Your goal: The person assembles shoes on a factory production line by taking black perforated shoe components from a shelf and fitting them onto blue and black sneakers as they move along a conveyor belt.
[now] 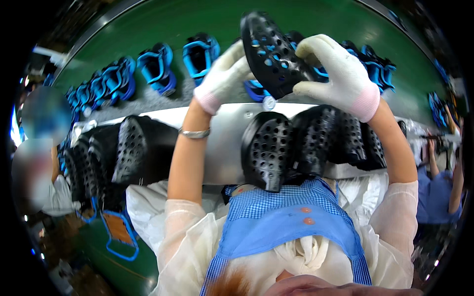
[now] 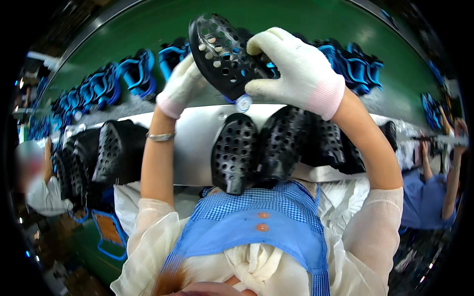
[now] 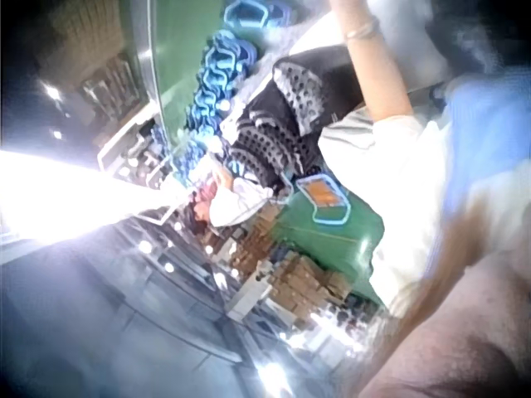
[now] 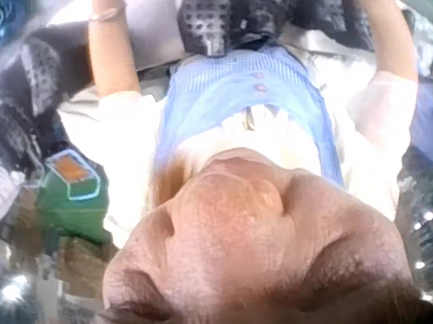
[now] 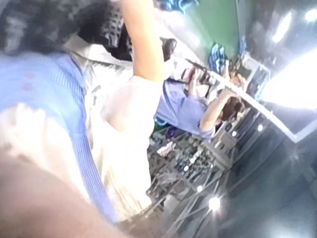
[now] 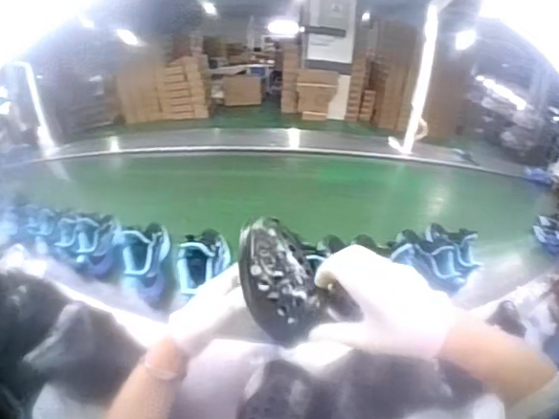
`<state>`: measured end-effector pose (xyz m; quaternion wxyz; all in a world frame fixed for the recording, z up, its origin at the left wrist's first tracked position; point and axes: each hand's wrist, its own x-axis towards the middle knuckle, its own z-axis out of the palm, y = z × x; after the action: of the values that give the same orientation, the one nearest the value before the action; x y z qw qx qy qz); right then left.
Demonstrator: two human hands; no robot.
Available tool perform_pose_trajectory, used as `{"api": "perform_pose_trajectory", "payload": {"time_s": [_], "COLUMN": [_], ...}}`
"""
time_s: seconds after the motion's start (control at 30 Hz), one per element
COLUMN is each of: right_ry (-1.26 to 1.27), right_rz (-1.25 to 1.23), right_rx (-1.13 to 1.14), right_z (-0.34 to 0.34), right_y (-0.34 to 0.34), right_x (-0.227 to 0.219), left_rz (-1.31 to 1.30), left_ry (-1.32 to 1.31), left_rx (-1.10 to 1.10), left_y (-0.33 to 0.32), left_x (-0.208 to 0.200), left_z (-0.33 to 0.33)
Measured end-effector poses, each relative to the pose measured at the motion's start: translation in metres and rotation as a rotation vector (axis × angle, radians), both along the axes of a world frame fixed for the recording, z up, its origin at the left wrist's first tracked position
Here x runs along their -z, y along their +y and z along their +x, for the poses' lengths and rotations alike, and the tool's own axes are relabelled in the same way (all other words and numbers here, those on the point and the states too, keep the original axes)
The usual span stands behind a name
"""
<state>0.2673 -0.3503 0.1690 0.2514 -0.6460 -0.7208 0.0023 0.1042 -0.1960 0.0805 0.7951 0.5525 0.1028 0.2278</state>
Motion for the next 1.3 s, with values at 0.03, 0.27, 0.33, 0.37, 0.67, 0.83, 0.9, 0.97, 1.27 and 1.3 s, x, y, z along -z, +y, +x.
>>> {"api": "perform_pose_trajectory", "payload": {"time_s": [0.03,0.27,0.33,0.37,0.67,0.83,0.9,0.97,1.27,1.3], "right_ry": [0.092,-0.087,0.002,-0.007,0.014,0.256,0.284,0.308,0.286,0.288], "right_rz": [-0.035,-0.048,-0.133,-0.171,-0.088,0.081,0.11,0.101,0.083,0.1], "right_rx": [-0.004,-0.025,-0.027,-0.029,-0.06,-0.099,-0.027,-0.024,-0.028,-0.053], "right_z": [-0.01,-0.031,-0.039,-0.037,-0.04,-0.05,-0.044,-0.046,-0.052,-0.056], "right_y": [0.008,0.043,0.056,0.059,0.075,0.084,0.086,0.085,0.085,0.086], "right_x": [0.002,0.074,0.079,0.082,0.09,0.073,0.078,0.076,0.064,0.061], "left_rz": [-0.248,0.016,-0.421,-0.514,-0.71,-1.052,-1.025,-1.064,-1.108,-1.077], "left_ry": [0.02,-0.265,-0.129,-0.137,-0.092,-0.247,-0.246,-0.293,-0.708,-0.7], "left_rx": [0.159,-0.208,-0.235,-0.242,-0.571,-0.478,-0.371,-0.367,0.058,0.043], "left_y": [0.01,-0.028,-0.036,-0.038,-0.016,0.001,0.003,0.002,0.007,0.007], "left_x": [0.014,0.053,0.038,0.039,0.046,0.039,0.042,0.047,0.028,0.024], "left_z": [0.0,0.043,0.03,0.031,0.054,0.064,0.071,0.077,0.04,0.033]}}
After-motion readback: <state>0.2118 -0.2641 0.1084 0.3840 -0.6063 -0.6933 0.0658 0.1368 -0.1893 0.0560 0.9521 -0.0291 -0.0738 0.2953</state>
